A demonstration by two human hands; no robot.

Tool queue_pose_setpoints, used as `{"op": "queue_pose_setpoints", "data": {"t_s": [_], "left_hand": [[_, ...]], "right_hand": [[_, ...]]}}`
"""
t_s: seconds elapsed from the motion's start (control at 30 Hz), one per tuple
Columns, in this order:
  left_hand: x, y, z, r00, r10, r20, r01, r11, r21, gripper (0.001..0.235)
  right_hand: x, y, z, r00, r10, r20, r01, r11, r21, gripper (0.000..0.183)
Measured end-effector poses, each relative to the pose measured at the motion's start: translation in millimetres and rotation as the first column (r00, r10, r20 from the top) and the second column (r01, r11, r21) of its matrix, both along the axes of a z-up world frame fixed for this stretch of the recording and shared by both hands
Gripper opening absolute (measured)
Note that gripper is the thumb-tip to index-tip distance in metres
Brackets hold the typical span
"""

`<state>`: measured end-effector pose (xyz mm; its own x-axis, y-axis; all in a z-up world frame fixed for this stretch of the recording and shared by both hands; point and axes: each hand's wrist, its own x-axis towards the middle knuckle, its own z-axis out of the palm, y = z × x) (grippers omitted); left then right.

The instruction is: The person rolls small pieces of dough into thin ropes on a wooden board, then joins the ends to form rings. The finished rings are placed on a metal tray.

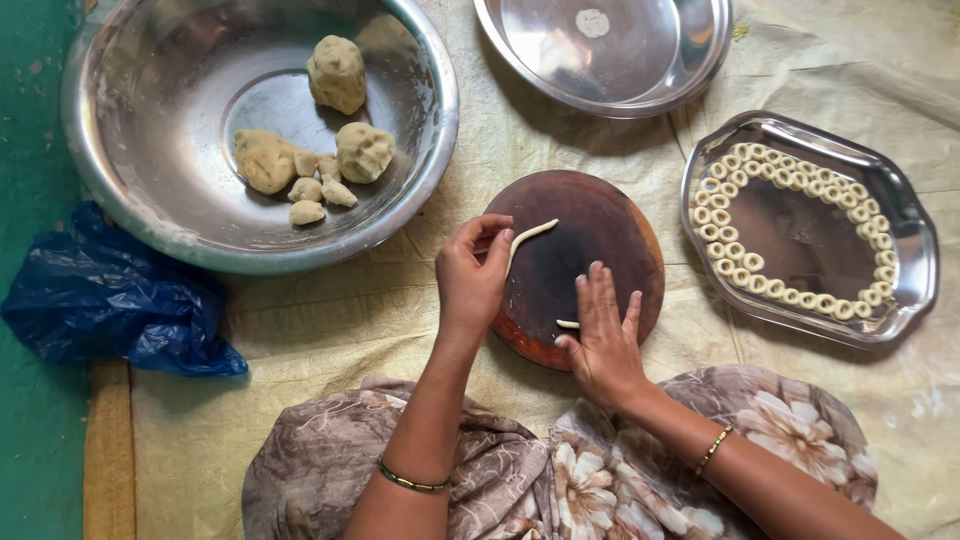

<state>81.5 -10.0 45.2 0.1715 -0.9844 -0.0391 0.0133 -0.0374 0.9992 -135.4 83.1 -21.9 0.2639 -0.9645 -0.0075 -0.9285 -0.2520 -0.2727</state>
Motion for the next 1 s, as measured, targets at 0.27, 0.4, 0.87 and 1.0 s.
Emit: {"op": "queue_pose_setpoints", "data": {"t_s": [0.27,0.4,0.87,1.0], "left_hand": [[1.9,2.1,-1.5,0.998,-0.005,-0.063,0.006,1.0,0.014,0.017],[-0.5,-1.0,-5.0,0.997,0.005,-0.076,-0.007,1.0,-0.026,0.016],[-3.6,-6.0,-3.6,0.999,0.001,-0.053,-0.002,1.0,-0.008,0.018],[-4.8,-5.6,-6.7,0.999,-0.013,-0.039,0.013,1.0,0.0,0.017]], "right_hand": [[11.9,-15.0,-20.0,0.993,0.08,-0.091,-0.083,0.996,-0.031,0.084],[4.6,-79.6,-32.4,0.995,-0.019,-0.097,0.006,0.99,-0.139,0.081],[-7.1,-139.9,-35.5,0.991,-0.086,-0.1,0.068,0.983,-0.173,0.084],[10.2,-57.8,-30.1,0.986,0.106,-0.127,-0.124,0.981,-0.148,0.087]]}}
